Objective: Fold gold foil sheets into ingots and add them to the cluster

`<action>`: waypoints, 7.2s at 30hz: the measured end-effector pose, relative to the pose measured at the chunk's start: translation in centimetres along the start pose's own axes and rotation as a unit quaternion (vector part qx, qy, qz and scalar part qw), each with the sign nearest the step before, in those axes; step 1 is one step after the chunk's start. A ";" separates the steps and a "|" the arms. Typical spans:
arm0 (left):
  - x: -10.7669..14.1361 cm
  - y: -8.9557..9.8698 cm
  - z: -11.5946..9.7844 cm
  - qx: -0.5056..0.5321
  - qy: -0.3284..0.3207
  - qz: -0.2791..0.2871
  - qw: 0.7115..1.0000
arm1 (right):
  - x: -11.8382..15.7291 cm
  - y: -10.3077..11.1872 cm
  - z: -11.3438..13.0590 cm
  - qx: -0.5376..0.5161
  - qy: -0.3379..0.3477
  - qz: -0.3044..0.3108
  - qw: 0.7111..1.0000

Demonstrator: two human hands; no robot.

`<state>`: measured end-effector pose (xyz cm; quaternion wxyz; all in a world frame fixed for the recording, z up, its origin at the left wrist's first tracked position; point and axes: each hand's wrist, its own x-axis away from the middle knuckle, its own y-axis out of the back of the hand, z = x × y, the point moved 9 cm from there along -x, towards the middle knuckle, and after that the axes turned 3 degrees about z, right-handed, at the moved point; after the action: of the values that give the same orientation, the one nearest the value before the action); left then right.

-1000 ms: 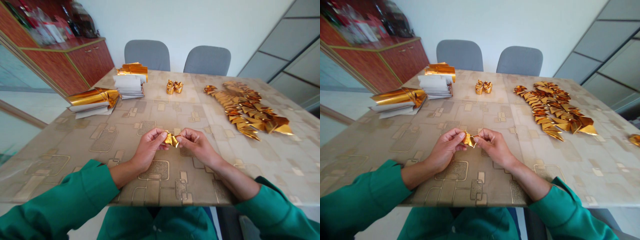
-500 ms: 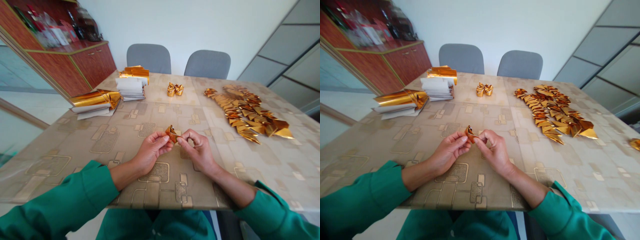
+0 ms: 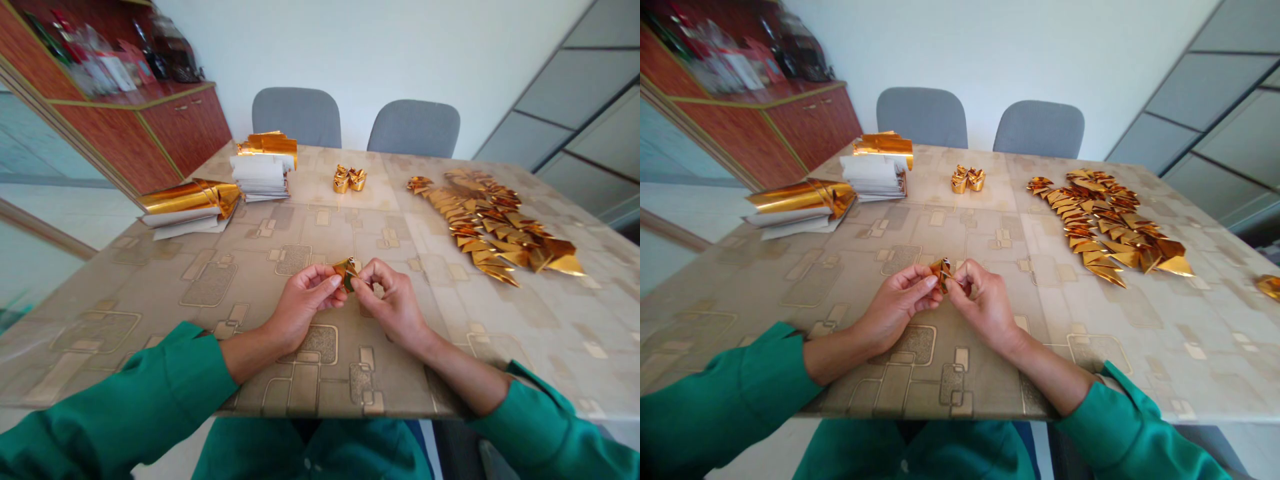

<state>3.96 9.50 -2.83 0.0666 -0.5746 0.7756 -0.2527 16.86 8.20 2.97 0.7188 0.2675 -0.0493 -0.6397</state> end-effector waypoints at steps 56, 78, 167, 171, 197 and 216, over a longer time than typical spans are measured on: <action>0.2 -1.6 0.6 0.020 0.055 0.111 0.992 | 1.1 -3.6 -3.1 -0.437 -0.220 0.150 0.859; 1.0 -3.2 0.9 0.119 0.121 0.198 0.965 | 1.9 -4.9 -1.9 -0.524 -0.234 0.231 0.785; 1.1 -1.9 1.0 0.026 0.080 0.126 0.988 | 2.5 -5.4 -3.9 -0.530 -0.299 0.281 0.742; 1.1 -1.9 1.0 0.015 0.079 0.117 0.990 | 2.3 -5.3 -3.8 -0.506 -0.300 0.282 0.758; 1.2 -1.4 0.5 -0.044 0.064 0.069 0.995 | 2.5 -5.9 -3.6 -0.540 -0.309 0.300 0.723; 1.1 -1.1 0.2 -0.074 0.054 0.061 0.994 | 2.1 -5.8 -3.8 -0.539 -0.307 0.270 0.737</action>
<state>4.66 8.15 -2.31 -0.0033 -0.5154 0.8280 -0.2208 13.58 7.20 -3.42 0.8315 -0.3995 0.0155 -0.3858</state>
